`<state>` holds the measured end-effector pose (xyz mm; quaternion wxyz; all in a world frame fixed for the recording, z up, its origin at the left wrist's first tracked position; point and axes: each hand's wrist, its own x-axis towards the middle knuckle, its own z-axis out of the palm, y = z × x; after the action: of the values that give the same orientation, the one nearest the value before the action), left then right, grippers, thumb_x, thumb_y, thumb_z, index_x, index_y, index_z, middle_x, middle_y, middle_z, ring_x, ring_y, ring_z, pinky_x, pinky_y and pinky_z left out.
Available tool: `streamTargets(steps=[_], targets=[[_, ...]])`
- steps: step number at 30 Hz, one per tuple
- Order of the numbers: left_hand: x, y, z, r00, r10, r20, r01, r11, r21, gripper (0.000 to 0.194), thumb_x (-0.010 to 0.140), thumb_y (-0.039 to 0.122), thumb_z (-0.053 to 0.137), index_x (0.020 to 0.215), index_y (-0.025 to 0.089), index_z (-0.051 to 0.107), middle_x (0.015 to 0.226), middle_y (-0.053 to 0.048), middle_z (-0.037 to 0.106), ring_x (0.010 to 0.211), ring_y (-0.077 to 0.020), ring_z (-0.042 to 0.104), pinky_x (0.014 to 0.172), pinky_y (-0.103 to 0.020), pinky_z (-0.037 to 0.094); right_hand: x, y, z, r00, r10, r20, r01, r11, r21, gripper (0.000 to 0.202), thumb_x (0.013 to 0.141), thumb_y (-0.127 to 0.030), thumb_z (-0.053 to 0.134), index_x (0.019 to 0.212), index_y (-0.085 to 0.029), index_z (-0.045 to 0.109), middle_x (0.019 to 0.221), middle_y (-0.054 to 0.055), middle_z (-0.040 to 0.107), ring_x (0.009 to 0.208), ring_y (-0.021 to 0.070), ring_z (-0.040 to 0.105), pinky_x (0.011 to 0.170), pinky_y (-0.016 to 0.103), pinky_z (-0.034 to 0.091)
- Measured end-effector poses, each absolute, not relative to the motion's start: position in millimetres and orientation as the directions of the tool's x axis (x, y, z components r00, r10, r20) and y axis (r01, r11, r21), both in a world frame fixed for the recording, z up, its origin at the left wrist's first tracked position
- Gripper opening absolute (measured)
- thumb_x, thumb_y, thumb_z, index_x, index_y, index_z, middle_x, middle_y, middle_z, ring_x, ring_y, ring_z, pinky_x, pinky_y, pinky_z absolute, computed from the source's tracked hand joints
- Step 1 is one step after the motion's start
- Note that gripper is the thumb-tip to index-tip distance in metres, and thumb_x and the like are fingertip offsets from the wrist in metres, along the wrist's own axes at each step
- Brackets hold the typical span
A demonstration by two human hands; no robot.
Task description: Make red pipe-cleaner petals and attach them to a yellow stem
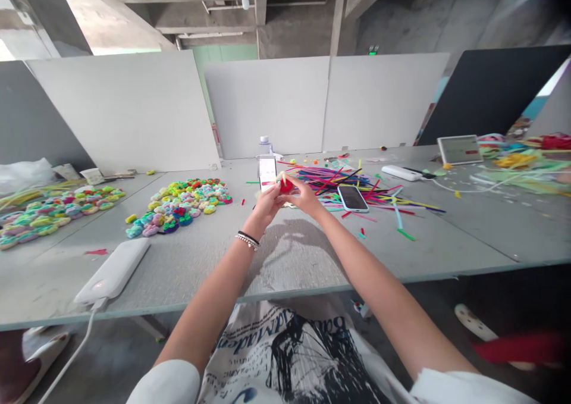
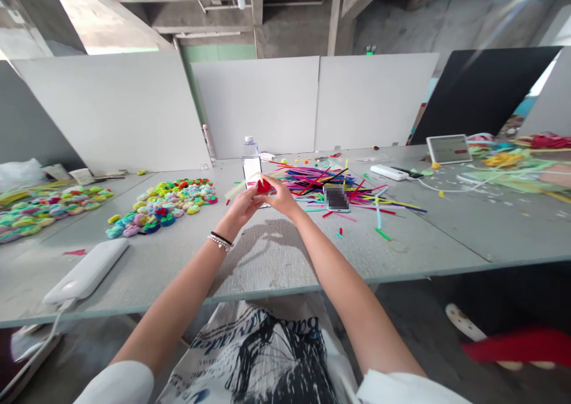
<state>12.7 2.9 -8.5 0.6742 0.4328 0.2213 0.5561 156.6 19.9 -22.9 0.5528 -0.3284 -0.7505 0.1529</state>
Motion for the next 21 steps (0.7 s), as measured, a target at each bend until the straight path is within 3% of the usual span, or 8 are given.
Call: streamTargets(steps=[9, 16, 21], targets=[[14.0, 4.1, -12.9, 0.239, 0.949, 0.205, -0.600, -0.021, 0.800, 0.011, 0.081, 0.019, 0.069, 0.090, 0.013, 0.070, 0.083, -0.004, 0.071, 0.078, -0.0114, 0.066, 0.089, -0.026, 0.048, 154.6, 18.6, -20.1, -0.199, 0.690, 0.696, 0.223, 0.724, -0.653, 0.055, 0.085, -0.048, 0.060, 0.133, -0.021, 0.057, 0.137, 0.007, 0.057, 0.129, 0.0221, 0.051, 0.109, 0.035, 0.038], [13.7, 1.5, -13.5, 0.244, 0.942, 0.231, -0.594, -0.043, 0.803, 0.013, 0.079, 0.020, 0.071, 0.090, 0.016, 0.069, 0.073, 0.001, 0.066, 0.066, -0.0082, 0.061, 0.082, -0.024, 0.048, 156.2, 17.2, -19.0, -0.194, 0.685, 0.703, 0.297, 0.724, -0.623, 0.058, 0.079, -0.038, 0.068, 0.133, -0.020, 0.057, 0.136, 0.009, 0.057, 0.126, 0.0254, 0.052, 0.103, 0.038, 0.043], [13.9, 2.1, -13.9, 0.236, 0.941, 0.242, -0.579, -0.064, 0.813, 0.017, 0.079, 0.024, 0.070, 0.094, 0.016, 0.068, 0.080, -0.002, 0.069, 0.076, -0.0118, 0.063, 0.082, -0.025, 0.046, 159.9, 17.9, -19.1, -0.215, 0.671, 0.710, 0.347, 0.732, -0.587, 0.060, 0.076, -0.035, 0.070, 0.133, -0.023, 0.057, 0.136, 0.008, 0.058, 0.122, 0.0269, 0.055, 0.096, 0.039, 0.049]])
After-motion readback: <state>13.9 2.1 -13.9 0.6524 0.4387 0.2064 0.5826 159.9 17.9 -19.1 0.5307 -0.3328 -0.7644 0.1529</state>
